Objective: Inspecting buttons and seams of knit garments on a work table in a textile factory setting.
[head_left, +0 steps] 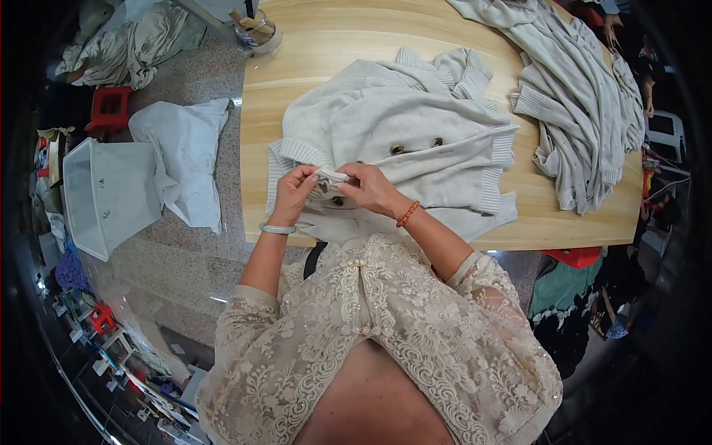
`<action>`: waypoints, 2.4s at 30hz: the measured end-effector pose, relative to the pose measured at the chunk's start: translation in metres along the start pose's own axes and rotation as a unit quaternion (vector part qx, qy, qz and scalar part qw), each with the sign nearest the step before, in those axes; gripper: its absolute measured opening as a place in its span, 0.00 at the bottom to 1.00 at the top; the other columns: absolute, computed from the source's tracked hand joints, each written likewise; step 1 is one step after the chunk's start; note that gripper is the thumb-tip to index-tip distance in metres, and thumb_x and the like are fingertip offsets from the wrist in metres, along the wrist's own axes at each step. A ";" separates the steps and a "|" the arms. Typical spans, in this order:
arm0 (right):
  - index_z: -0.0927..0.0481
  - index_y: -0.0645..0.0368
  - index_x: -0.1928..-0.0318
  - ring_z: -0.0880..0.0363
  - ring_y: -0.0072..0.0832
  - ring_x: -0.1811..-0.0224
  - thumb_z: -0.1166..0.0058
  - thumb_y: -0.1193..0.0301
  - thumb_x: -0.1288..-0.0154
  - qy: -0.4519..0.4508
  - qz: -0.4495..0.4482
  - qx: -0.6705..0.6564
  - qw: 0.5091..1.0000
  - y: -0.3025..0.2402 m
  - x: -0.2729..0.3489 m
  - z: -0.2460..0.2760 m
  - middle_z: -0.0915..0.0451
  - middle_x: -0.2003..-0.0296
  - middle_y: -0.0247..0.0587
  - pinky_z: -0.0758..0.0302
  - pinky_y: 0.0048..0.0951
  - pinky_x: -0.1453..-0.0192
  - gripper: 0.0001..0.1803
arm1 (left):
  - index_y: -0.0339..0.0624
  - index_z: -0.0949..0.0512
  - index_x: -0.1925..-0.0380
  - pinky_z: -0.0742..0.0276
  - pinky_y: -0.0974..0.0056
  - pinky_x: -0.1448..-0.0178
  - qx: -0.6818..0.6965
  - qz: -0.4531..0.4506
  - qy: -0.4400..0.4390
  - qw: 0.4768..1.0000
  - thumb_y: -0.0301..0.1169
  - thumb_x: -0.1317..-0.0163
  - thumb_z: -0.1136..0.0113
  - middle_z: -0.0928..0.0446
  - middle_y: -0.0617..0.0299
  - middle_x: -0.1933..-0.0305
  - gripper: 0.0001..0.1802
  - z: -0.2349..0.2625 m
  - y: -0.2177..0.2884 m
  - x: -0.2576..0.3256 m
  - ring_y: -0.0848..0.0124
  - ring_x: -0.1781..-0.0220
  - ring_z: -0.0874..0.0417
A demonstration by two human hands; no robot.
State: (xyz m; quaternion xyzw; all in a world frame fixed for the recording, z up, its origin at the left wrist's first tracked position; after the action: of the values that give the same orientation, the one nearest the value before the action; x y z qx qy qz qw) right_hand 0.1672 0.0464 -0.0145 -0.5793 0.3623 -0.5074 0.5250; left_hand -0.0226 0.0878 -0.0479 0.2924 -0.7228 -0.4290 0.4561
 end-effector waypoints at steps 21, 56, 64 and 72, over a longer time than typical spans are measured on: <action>0.21 0.56 0.62 0.22 0.44 0.63 0.45 0.75 0.45 0.166 0.030 0.205 0.964 0.017 0.033 0.025 0.23 0.64 0.43 0.25 0.39 0.60 0.08 | 0.40 0.25 0.69 0.33 0.57 0.53 -0.622 -0.248 -0.114 0.734 0.21 0.59 0.40 0.25 0.58 0.67 0.13 -0.076 0.014 -0.030 0.59 0.58 0.25; 0.22 0.66 0.54 0.21 0.47 0.64 0.44 0.75 0.46 0.048 -0.003 0.232 0.972 0.008 0.016 0.037 0.21 0.65 0.55 0.24 0.40 0.57 0.17 | 0.37 0.20 0.62 0.24 0.56 0.55 -0.389 -0.177 -0.077 0.901 0.30 0.43 0.42 0.20 0.48 0.64 0.11 -0.068 -0.011 -0.035 0.52 0.60 0.19; 0.21 0.65 0.57 0.25 0.52 0.63 0.51 0.81 0.44 0.071 0.055 0.330 0.940 0.029 0.013 0.028 0.25 0.66 0.55 0.27 0.44 0.57 0.13 | 0.37 0.20 0.64 0.24 0.57 0.56 -0.378 -0.152 -0.070 0.910 0.30 0.43 0.44 0.20 0.48 0.65 0.10 -0.063 -0.008 -0.042 0.52 0.61 0.19; 0.22 0.67 0.65 0.25 0.44 0.69 0.52 0.82 0.48 0.079 0.118 0.273 0.952 0.024 0.029 0.032 0.26 0.72 0.52 0.28 0.36 0.63 0.09 | 0.37 0.21 0.63 0.25 0.58 0.57 -0.348 -0.131 -0.094 0.924 0.31 0.43 0.46 0.20 0.49 0.65 0.12 -0.068 -0.019 -0.033 0.56 0.62 0.19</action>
State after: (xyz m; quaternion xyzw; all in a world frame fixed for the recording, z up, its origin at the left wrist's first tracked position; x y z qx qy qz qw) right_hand 0.2070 0.0216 -0.0294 -0.3256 0.3160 -0.5653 0.6888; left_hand 0.0537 0.0818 -0.0635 0.1654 -0.5228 -0.7348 0.3993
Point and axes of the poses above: each hand's wrist, its own x-axis away from the middle knuckle, its own z-axis out of the back of the hand, y = z × x, the point moved 3 cm from there along -x, towards the middle knuckle
